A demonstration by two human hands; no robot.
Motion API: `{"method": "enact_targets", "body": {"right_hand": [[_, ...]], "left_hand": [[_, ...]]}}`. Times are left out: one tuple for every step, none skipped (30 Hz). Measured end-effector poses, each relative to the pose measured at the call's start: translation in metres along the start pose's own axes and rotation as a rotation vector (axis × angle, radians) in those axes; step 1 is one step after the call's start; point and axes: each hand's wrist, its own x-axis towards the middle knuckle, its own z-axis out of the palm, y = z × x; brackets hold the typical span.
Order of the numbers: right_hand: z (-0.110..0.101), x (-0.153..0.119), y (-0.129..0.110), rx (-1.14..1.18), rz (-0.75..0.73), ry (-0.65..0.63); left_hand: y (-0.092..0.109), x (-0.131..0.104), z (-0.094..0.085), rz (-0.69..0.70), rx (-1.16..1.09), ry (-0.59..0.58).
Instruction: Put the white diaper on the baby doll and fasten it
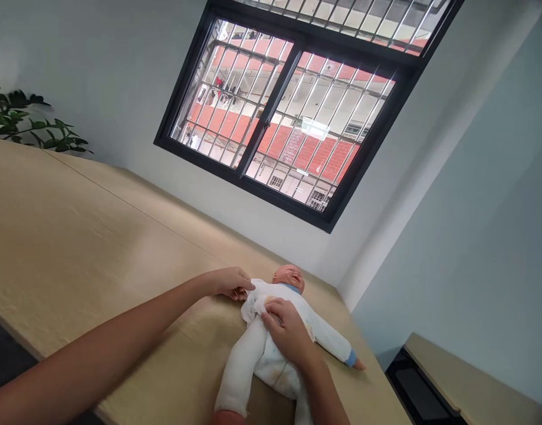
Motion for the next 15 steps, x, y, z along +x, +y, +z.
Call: {"method": "enact_targets", "body": {"right_hand": [[0.000, -0.001, -0.004, -0.047, -0.014, -0.043], [0.000, -0.002, -0.008, -0.097, -0.010, -0.085], [0.000, -0.002, -0.012, -0.149, 0.005, -0.121], [0.001, -0.001, -0.016, -0.200, 0.020, -0.154], [0.003, 0.000, -0.019, -0.242, 0.029, -0.182], [0.005, 0.001, -0.022, -0.274, 0.033, -0.209], [0.007, 0.002, -0.025, -0.298, 0.032, -0.231], [0.009, 0.003, -0.027, -0.317, 0.029, -0.242], [0.010, 0.003, -0.029, -0.334, 0.029, -0.240], [0.011, 0.001, -0.032, -0.346, 0.034, -0.223], [0.010, -0.001, -0.034, -0.349, 0.045, -0.195], [0.007, -0.004, -0.037, -0.332, 0.055, -0.161], [0.003, -0.008, -0.039, -0.290, 0.061, -0.131], [-0.003, -0.013, -0.040, -0.223, 0.060, -0.117], [-0.011, -0.017, -0.040, -0.132, 0.049, -0.113]], "left_hand": [[0.002, 0.000, 0.004, 0.012, -0.059, -0.017], [0.003, 0.001, 0.008, 0.021, -0.121, -0.037], [0.004, 0.002, 0.012, 0.029, -0.179, -0.055], [0.005, 0.004, 0.017, 0.035, -0.226, -0.064], [0.006, 0.006, 0.021, 0.038, -0.264, -0.072], [0.007, 0.009, 0.026, 0.038, -0.294, -0.080], [0.008, 0.012, 0.032, 0.035, -0.316, -0.090], [0.009, 0.016, 0.037, 0.030, -0.330, -0.102], [0.011, 0.020, 0.043, 0.026, -0.334, -0.114], [0.012, 0.024, 0.049, 0.023, -0.332, -0.125], [0.014, 0.028, 0.055, 0.020, -0.325, -0.133], [0.016, 0.032, 0.060, 0.018, -0.313, -0.139], [0.017, 0.035, 0.064, 0.017, -0.300, -0.142], [0.018, 0.037, 0.068, 0.017, -0.286, -0.144], [0.018, 0.038, 0.071, 0.019, -0.273, -0.145]]}}
